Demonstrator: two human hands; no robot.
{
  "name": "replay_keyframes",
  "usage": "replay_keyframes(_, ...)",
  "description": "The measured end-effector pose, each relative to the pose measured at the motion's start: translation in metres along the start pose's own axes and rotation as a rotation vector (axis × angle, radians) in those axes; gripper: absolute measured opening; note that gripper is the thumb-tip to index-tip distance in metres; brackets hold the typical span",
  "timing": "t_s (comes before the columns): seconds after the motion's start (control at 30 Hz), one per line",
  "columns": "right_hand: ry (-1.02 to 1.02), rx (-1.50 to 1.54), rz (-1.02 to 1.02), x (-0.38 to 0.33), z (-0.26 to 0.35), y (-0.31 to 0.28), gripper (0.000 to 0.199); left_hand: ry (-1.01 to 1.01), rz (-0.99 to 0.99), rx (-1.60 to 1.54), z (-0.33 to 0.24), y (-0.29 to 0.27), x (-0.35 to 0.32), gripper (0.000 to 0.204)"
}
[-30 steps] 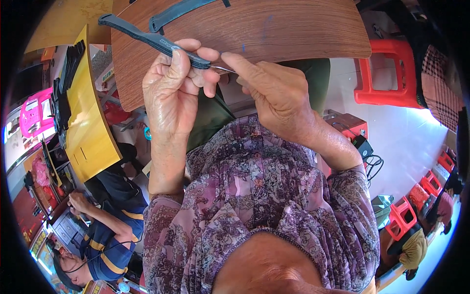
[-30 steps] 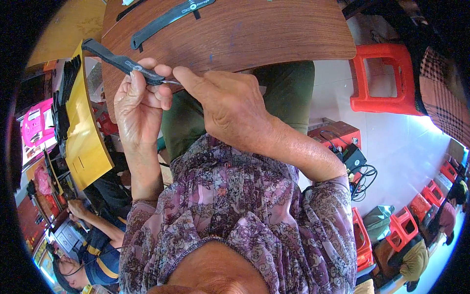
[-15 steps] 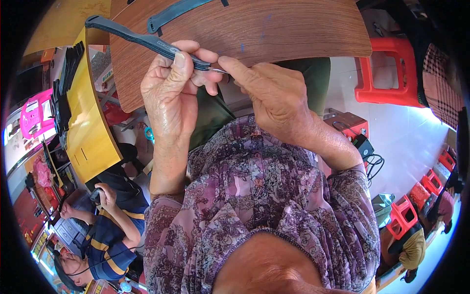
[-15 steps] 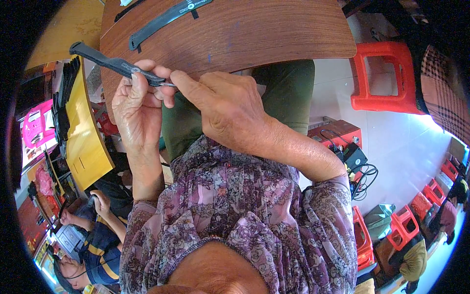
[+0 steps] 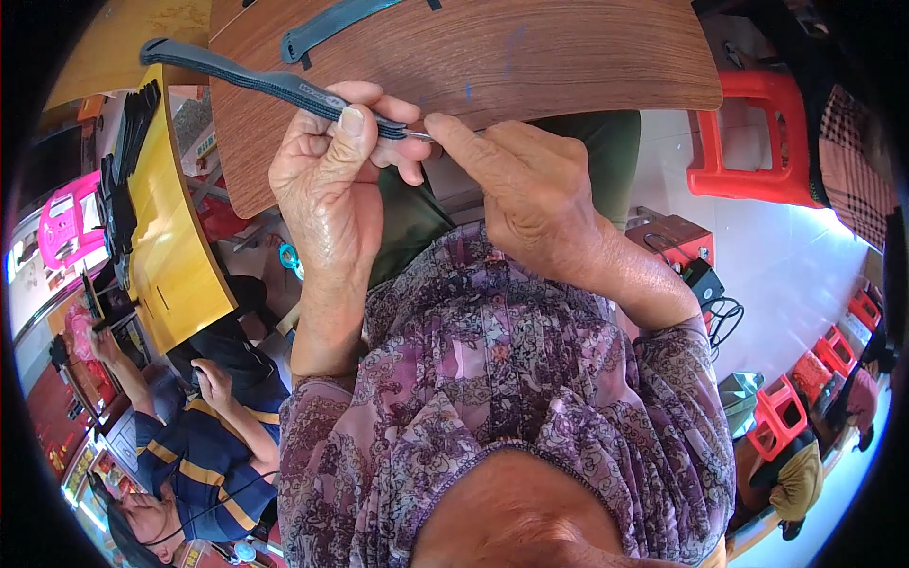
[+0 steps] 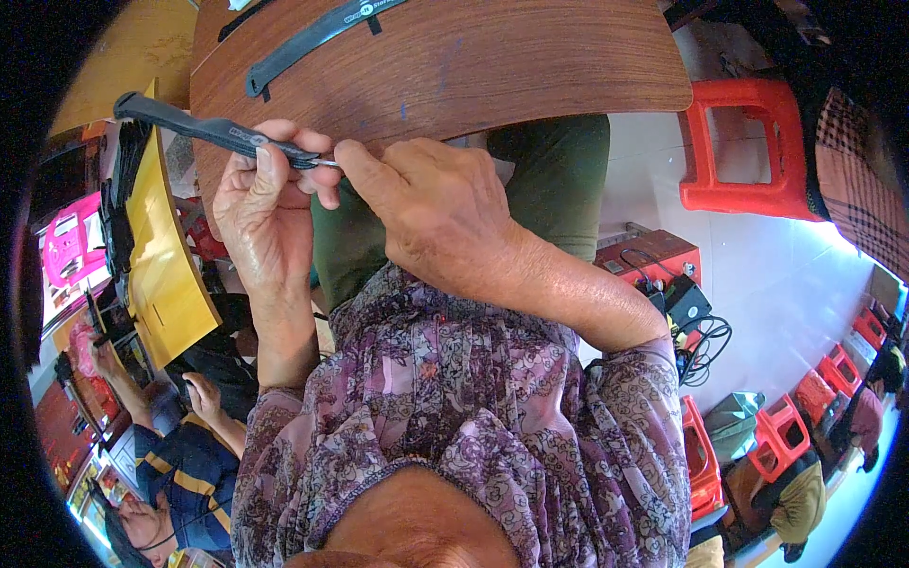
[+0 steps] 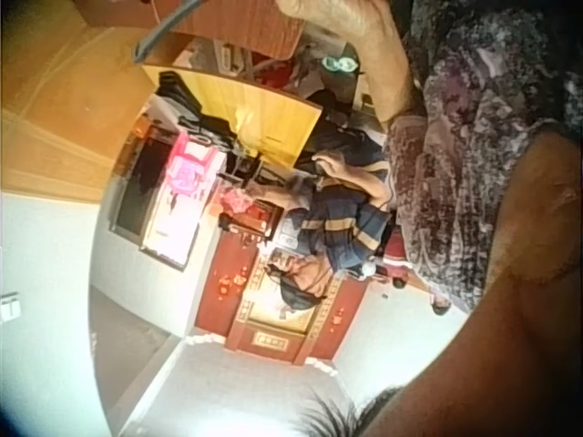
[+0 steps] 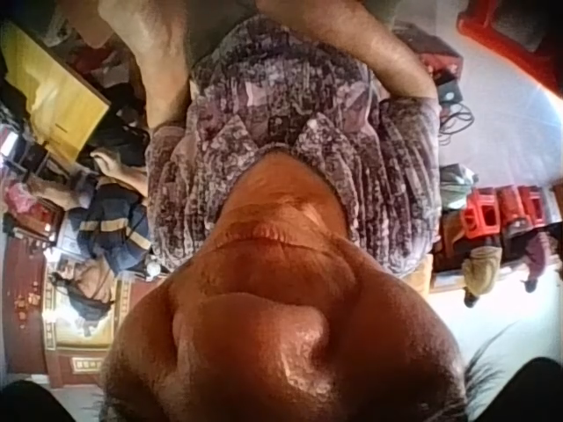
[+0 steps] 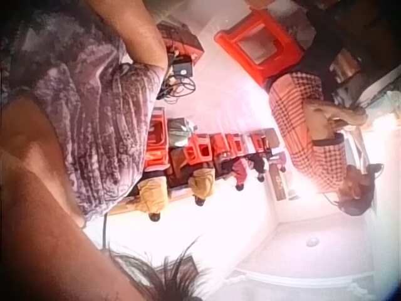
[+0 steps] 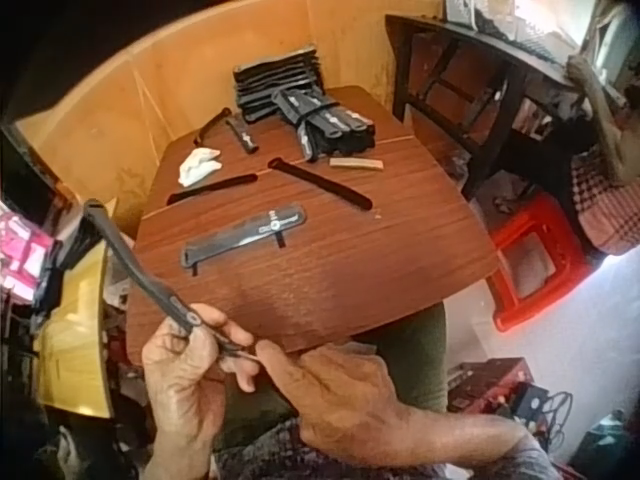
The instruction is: Assembling or finishing small textile straps using a handheld tool.
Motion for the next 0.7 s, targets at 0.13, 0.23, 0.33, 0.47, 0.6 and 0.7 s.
replay_keyframes(0.13,0.01,-0.032,-0.023,-0.002,0.002,0.004,0.044,0.084,-0.038,0.061,0.0,0.003,-0.004,0.021)
replay_keyframes(0.23,0.027,-0.054,-0.04,-0.002,0.001,0.007,0.051,0.152,-0.085,0.103,0.003,0.007,-0.009,0.022)
replay_keyframes(0.33,0.033,-0.115,0.006,0.0,0.006,0.009,0.053,0.199,-0.128,0.12,0.006,0.005,-0.01,0.023)
replay_keyframes(0.47,-0.003,-0.183,-0.016,0.002,0.009,0.013,0.063,0.29,-0.178,0.175,0.009,0.004,-0.011,0.023)
replay_keyframes(0.6,0.068,-0.007,0.033,0.001,0.002,0.017,0.05,0.241,-0.188,0.096,0.008,0.008,-0.009,0.023)
replay_keyframes(0.7,0.09,0.024,0.026,-0.002,-0.001,0.016,0.05,0.227,-0.178,0.12,0.011,0.007,-0.009,0.023)
Point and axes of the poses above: each hand's wrist, its own x-axis towards the middle knuckle, its own y-axis out of the palm, z = x × y, the point moved 3 cm from there along x, towards the middle knuckle, and after that the axes turned 10 degrees about -z, right-handed, at the moved point
